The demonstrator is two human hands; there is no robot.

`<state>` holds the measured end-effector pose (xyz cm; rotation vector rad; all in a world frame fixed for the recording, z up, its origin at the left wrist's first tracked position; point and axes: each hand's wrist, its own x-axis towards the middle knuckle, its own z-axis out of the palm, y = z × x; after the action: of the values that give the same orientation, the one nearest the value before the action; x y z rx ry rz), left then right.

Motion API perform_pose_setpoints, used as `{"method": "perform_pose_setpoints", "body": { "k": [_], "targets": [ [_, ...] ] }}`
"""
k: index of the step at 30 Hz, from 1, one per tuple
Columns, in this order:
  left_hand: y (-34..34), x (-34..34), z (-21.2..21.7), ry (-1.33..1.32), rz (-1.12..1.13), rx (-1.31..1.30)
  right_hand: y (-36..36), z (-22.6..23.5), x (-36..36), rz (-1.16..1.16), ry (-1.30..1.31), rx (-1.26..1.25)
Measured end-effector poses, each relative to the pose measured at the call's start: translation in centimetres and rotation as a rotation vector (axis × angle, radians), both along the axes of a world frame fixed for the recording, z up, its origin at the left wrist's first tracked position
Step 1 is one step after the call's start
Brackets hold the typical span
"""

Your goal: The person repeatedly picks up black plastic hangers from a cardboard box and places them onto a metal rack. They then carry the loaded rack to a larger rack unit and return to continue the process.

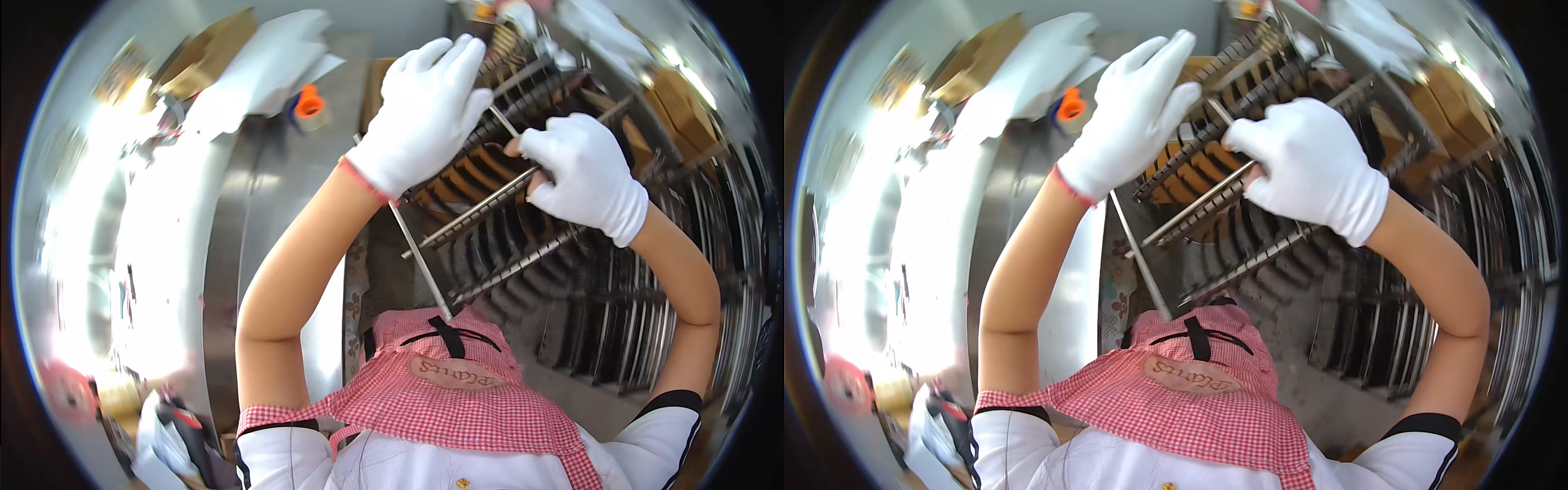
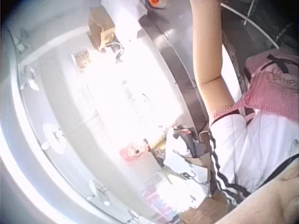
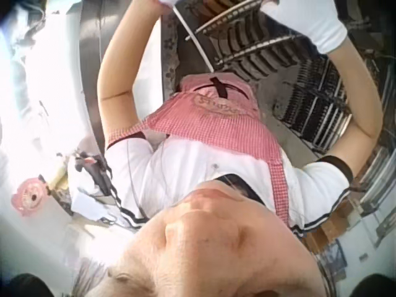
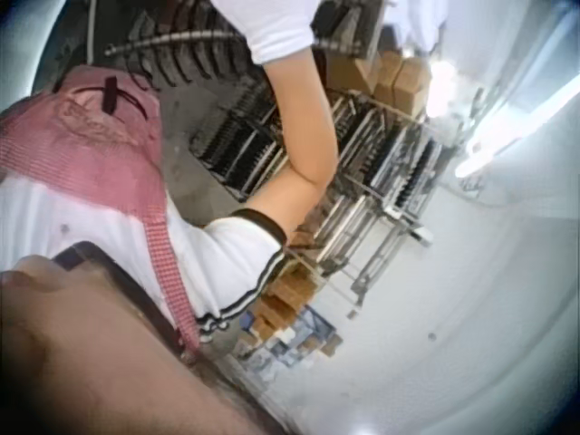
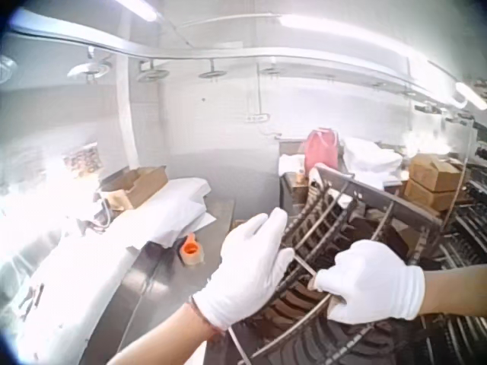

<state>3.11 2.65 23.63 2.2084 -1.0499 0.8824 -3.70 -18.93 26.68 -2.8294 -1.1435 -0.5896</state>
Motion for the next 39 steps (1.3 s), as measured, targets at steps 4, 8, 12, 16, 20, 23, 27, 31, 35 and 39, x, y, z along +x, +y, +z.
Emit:
{"method": "perform_pose_setpoints", "body": {
  "k": [4, 8, 12, 16, 20, 23, 27, 31, 35, 39],
  "targets": [
    [5.3, -0.4, 3.0, 0.383, -0.16, -0.481, 6.6, -1.4, 4.7, 0.598, -0.311, -0.048],
    [12.3, -8.2, 3.1, 0.513, -0.149, -1.064, 10.0, -5.8, 8.1, 0.885, -0.593, 0.152],
    [10.3, -14.7, -2.6, 0.209, 0.839, -0.713, 14.4, -10.9, 9.8, 0.93, 0.537, 0.724],
    [7.0, -18.2, -10.0, 0.289, 1.066, -0.926, 20.9, -15.6, 10.6, 1.059, 1.768, 0.739],
    [6.1, -18.9, -15.5, 0.035, 0.965, -1.289, 25.5, -17.7, 9.9, 0.752, 2.469, 0.886],
    [5.9, -19.1, -16.3, 0.144, 1.426, -0.9, 26.7, -16.7, 10.2, 0.66, 2.43, 0.753],
    [5.0, -20.9, -16.1, 0.24, 1.427, -0.923, 25.0, -15.5, 11.0, 0.922, 2.221, 0.733],
    [3.2, -23.1, -19.4, 0.16, 1.012, -1.349, 21.6, -18.0, 11.9, 0.936, 2.142, 0.58],
    [1.7, -24.6, -24.9, 0.362, 1.043, -1.707, 20.3, -23.8, 12.9, 0.652, 1.973, 0.167],
    [1.7, -24.6, -28.1, 0.881, 0.806, -2.237, 21.1, -32.4, 11.9, 0.645, 1.849, 0.189]
  ]
}}
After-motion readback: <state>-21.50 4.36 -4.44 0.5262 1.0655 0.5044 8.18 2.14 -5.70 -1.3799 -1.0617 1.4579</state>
